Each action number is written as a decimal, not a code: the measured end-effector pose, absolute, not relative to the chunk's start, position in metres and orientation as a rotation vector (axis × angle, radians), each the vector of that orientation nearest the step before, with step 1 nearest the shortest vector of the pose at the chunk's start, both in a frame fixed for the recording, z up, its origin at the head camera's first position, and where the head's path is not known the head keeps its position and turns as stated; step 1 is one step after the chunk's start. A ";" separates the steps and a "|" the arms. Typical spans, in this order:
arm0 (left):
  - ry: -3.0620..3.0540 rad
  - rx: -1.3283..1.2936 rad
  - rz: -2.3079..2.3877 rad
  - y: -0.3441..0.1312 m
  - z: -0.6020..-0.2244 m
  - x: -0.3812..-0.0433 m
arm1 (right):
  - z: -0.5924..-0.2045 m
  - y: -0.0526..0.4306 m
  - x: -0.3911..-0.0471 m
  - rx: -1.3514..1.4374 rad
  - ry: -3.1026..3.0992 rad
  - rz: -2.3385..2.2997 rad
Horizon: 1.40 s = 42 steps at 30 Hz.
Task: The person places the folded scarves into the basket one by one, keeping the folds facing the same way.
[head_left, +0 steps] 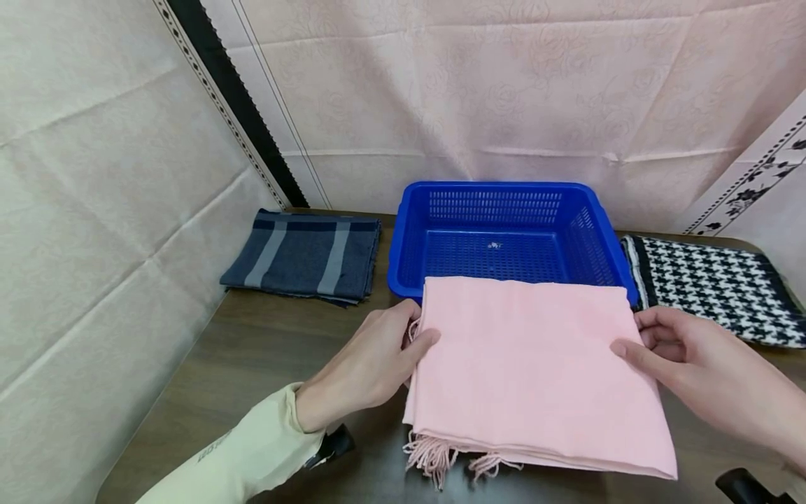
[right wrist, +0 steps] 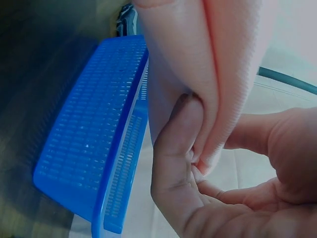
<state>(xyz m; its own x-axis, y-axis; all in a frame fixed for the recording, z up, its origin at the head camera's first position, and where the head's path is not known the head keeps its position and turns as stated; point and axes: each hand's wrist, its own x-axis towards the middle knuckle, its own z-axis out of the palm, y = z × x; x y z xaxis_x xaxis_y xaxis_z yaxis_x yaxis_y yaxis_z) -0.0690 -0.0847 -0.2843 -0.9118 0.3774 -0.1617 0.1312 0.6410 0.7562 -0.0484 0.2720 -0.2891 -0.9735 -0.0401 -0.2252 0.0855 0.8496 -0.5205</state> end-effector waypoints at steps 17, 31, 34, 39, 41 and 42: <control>2.604 0.381 1.111 -0.080 -0.271 -0.080 | -0.277 0.274 -0.060 0.020 2.854 -0.758; 2.662 0.417 1.101 -0.075 -0.267 -0.094 | -0.269 0.279 -0.074 -0.008 2.865 -0.776; 2.668 0.405 1.098 -0.074 -0.266 -0.097 | -0.267 0.278 -0.077 -0.004 2.865 -0.767; 2.666 0.388 1.097 -0.073 -0.263 -0.101 | -0.263 0.277 -0.080 0.000 2.870 -0.748; 2.665 0.390 1.102 -0.073 -0.262 -0.103 | -0.261 0.278 -0.082 0.008 2.862 -0.741; 2.667 0.392 1.101 -0.072 -0.262 -0.104 | -0.261 0.278 -0.083 0.011 2.859 -0.737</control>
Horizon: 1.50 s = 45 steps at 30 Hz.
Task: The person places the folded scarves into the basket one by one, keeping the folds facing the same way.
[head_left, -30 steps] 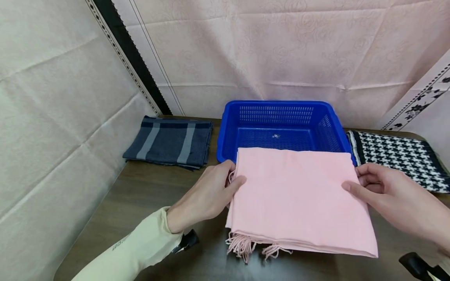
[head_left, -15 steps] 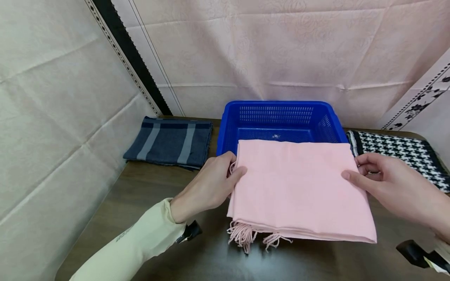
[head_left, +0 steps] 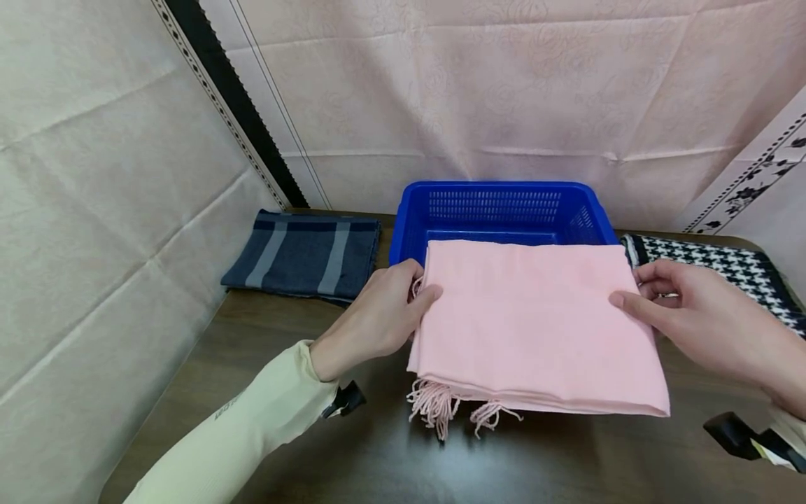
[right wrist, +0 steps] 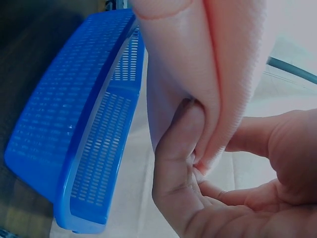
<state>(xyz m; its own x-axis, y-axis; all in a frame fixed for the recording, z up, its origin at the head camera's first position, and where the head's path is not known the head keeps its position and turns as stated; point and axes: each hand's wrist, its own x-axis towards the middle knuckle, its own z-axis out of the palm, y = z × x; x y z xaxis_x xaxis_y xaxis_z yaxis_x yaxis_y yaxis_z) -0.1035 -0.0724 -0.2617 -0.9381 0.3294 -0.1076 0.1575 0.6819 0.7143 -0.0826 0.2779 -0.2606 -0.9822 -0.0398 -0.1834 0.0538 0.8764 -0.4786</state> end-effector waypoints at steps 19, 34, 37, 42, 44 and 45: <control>2.720 0.421 1.060 -0.072 -0.258 -0.122 | -0.257 0.277 -0.097 -0.025 2.825 -0.813; 2.756 0.447 1.088 -0.072 -0.256 -0.140 | -0.250 0.278 -0.110 -0.064 2.866 -0.847; 2.758 0.452 1.093 -0.072 -0.255 -0.143 | -0.248 0.279 -0.113 -0.055 2.876 -0.825; 2.761 0.441 1.086 -0.071 -0.255 -0.147 | -0.248 0.278 -0.120 -0.056 2.876 -0.825; 2.754 0.425 1.081 -0.070 -0.255 -0.149 | -0.248 0.278 -0.122 -0.054 2.873 -0.821; 2.750 0.418 1.081 -0.070 -0.255 -0.150 | -0.248 0.278 -0.123 -0.054 2.872 -0.818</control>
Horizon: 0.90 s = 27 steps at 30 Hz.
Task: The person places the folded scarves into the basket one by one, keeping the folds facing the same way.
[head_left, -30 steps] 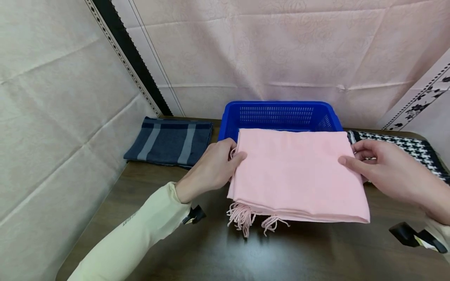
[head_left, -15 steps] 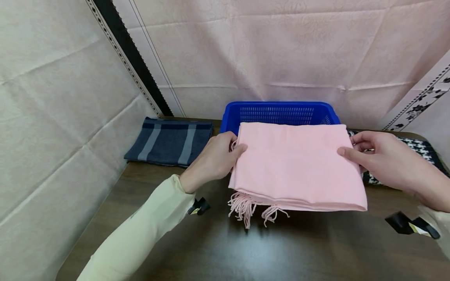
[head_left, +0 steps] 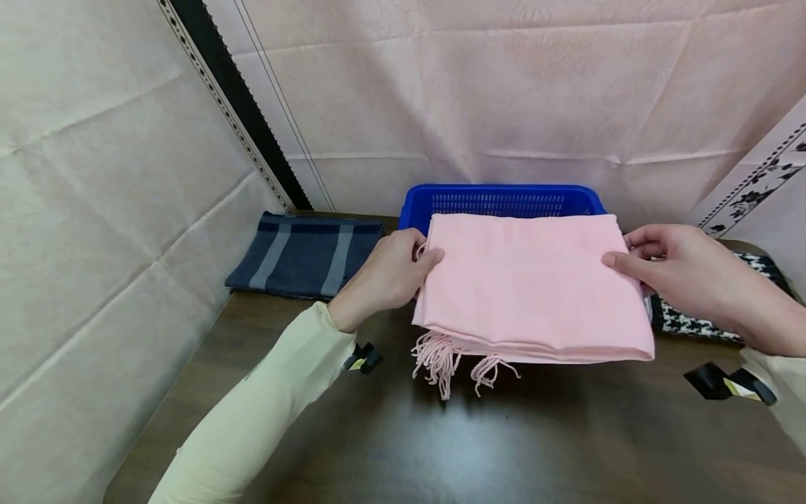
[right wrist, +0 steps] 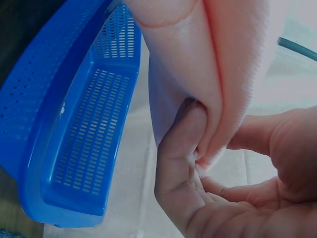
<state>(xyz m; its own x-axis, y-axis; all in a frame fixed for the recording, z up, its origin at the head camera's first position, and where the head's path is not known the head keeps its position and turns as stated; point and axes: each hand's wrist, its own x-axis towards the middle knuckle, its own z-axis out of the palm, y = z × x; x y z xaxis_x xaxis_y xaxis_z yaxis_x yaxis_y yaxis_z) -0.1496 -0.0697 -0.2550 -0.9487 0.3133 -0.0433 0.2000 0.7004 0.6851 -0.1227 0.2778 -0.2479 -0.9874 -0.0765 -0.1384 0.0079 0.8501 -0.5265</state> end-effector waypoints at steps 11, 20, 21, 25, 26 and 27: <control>2.765 0.398 1.080 -0.067 -0.251 -0.156 | -0.240 0.280 -0.133 -0.061 2.849 -0.832; 2.801 0.418 1.080 -0.065 -0.247 -0.164 | -0.238 0.282 -0.141 -0.090 2.798 -0.994; 2.799 0.419 1.085 -0.065 -0.247 -0.164 | -0.239 0.283 -0.142 -0.084 2.796 -1.000; 2.795 0.402 1.091 -0.062 -0.247 -0.167 | -0.239 0.285 -0.145 -0.052 2.785 -0.994; 2.794 0.397 1.087 -0.061 -0.247 -0.168 | -0.240 0.286 -0.146 -0.051 2.783 -0.990; 2.796 0.395 1.083 -0.061 -0.247 -0.168 | -0.240 0.286 -0.146 -0.050 2.780 -0.990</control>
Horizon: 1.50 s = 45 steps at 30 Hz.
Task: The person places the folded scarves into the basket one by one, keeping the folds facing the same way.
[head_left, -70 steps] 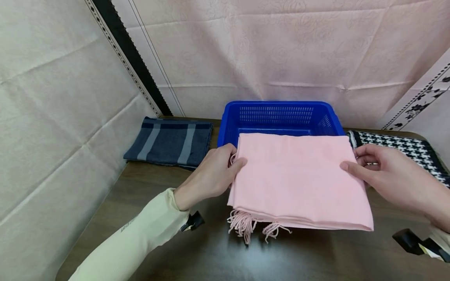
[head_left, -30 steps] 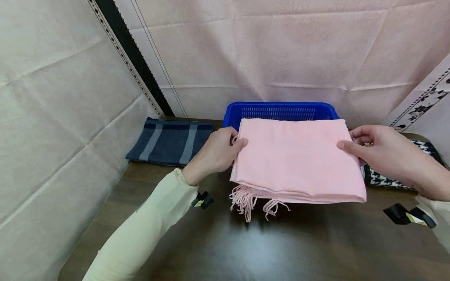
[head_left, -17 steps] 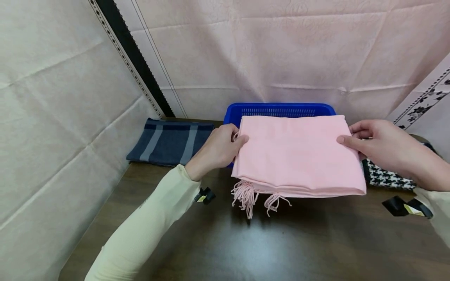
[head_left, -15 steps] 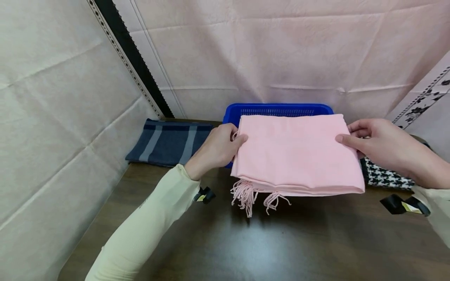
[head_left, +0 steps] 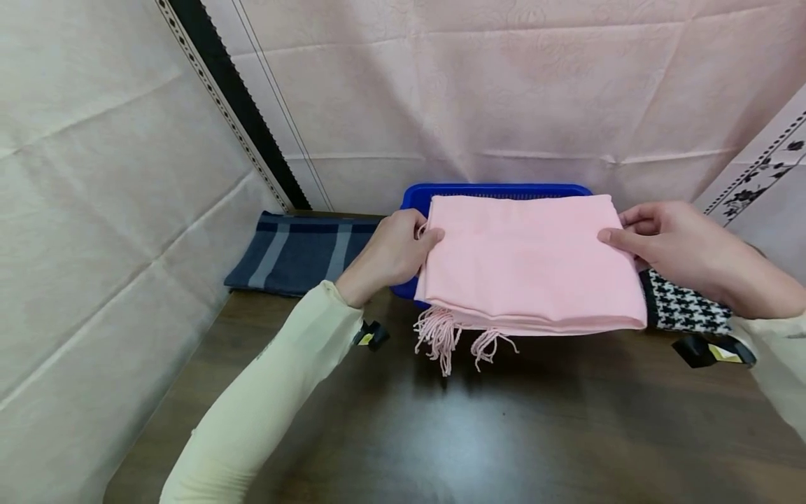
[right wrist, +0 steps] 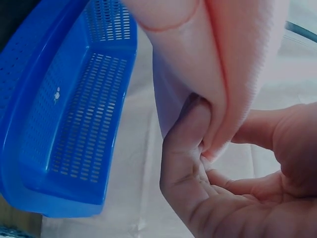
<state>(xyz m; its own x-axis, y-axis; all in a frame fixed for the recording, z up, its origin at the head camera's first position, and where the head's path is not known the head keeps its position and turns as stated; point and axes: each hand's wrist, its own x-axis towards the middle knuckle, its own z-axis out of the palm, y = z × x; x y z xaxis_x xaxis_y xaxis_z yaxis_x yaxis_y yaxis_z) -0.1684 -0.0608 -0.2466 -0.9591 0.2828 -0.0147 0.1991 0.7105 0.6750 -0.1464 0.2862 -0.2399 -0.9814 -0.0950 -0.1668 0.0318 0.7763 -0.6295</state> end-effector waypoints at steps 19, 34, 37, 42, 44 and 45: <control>2.810 0.361 1.054 -0.058 -0.245 -0.187 | -0.236 0.283 -0.161 -0.066 2.756 -1.012; 2.829 0.303 1.028 -0.055 -0.242 -0.199 | -0.236 0.285 -0.175 -0.062 2.783 -0.959; 2.823 0.298 1.031 -0.054 -0.242 -0.202 | -0.236 0.285 -0.177 -0.069 2.781 -0.961; 2.821 0.288 1.026 -0.052 -0.240 -0.207 | -0.234 0.285 -0.180 -0.072 2.782 -0.974; 2.828 0.284 1.025 -0.052 -0.239 -0.209 | -0.233 0.284 -0.181 -0.072 2.783 -0.977; 2.829 0.277 1.026 -0.051 -0.239 -0.210 | -0.233 0.284 -0.182 -0.074 2.781 -0.984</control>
<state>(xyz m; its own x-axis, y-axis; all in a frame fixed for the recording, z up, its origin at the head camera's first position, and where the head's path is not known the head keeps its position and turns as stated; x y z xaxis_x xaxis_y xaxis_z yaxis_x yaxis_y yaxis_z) -0.2104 -0.0511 -0.2387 -0.9761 0.2116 -0.0495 0.1307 0.7536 0.6442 -0.1820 0.2842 -0.2330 -0.9806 -0.1103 -0.1619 0.0161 0.7784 -0.6276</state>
